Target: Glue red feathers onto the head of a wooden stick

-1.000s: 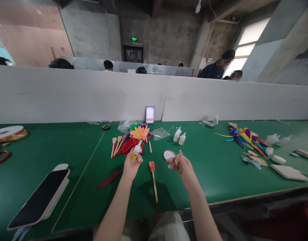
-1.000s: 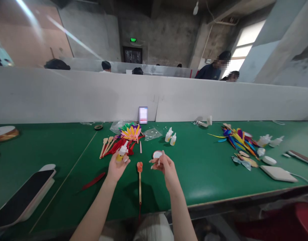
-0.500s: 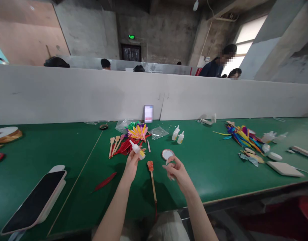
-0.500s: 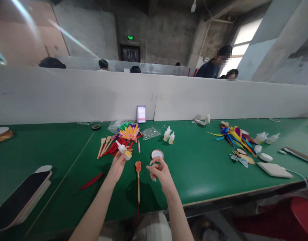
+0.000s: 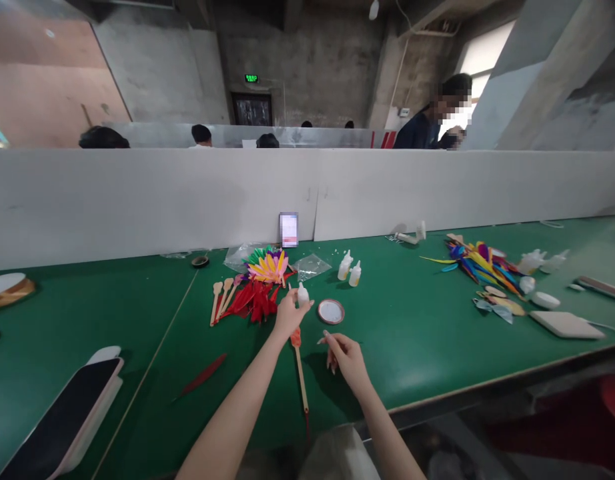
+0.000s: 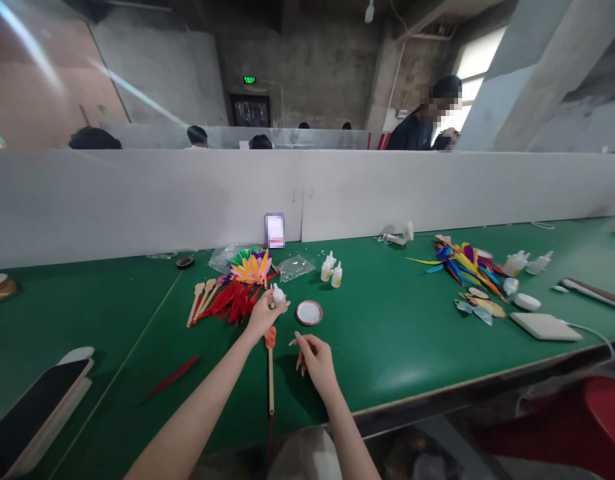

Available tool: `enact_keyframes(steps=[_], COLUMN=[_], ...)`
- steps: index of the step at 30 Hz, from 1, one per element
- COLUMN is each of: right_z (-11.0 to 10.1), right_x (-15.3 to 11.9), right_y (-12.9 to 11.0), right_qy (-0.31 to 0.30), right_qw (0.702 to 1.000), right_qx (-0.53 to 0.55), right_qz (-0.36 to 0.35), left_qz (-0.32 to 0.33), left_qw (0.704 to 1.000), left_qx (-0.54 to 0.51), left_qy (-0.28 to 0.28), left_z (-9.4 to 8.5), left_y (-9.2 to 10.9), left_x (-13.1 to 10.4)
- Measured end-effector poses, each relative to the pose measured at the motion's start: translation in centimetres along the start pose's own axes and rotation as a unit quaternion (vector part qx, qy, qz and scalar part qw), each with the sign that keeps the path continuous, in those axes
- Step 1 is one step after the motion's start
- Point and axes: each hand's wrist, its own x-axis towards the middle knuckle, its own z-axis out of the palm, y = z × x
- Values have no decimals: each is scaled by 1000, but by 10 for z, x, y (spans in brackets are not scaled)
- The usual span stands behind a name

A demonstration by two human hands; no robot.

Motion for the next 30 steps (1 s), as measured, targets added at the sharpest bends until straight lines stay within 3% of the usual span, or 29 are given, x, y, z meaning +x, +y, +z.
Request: enact_keyframes(steps=[3, 7, 12, 16, 22, 26, 30], right_z=[-1, -5, -6, -6, -6, -5, -3], right_x=[1, 2, 3, 4, 3, -2, -5], right_y=[-1, 2, 4, 0, 0, 1, -1], right_qy=[15, 91, 102, 96, 75, 64, 78], right_qw=[1000, 994, 992, 993, 997, 998, 997], right_qx=[17, 62, 76, 69, 18, 0, -12], right_qz=[-5, 6, 12, 2, -6, 9, 13], left_qz=[-4, -16, -23, -34, -15, 20, 44], left_qw=[1000, 1000, 1000, 999, 996, 992, 990], left_qx=[8, 6, -10, -34, -67, -6, 42], left_qy=[4, -6, -5, 11, 58, 123, 125], left_z=[16, 26, 25, 15, -28, -53, -61], left_y=[-4, -12, -11, 7, 27, 20, 12], left_x=[17, 24, 25, 16, -42, -90, -139])
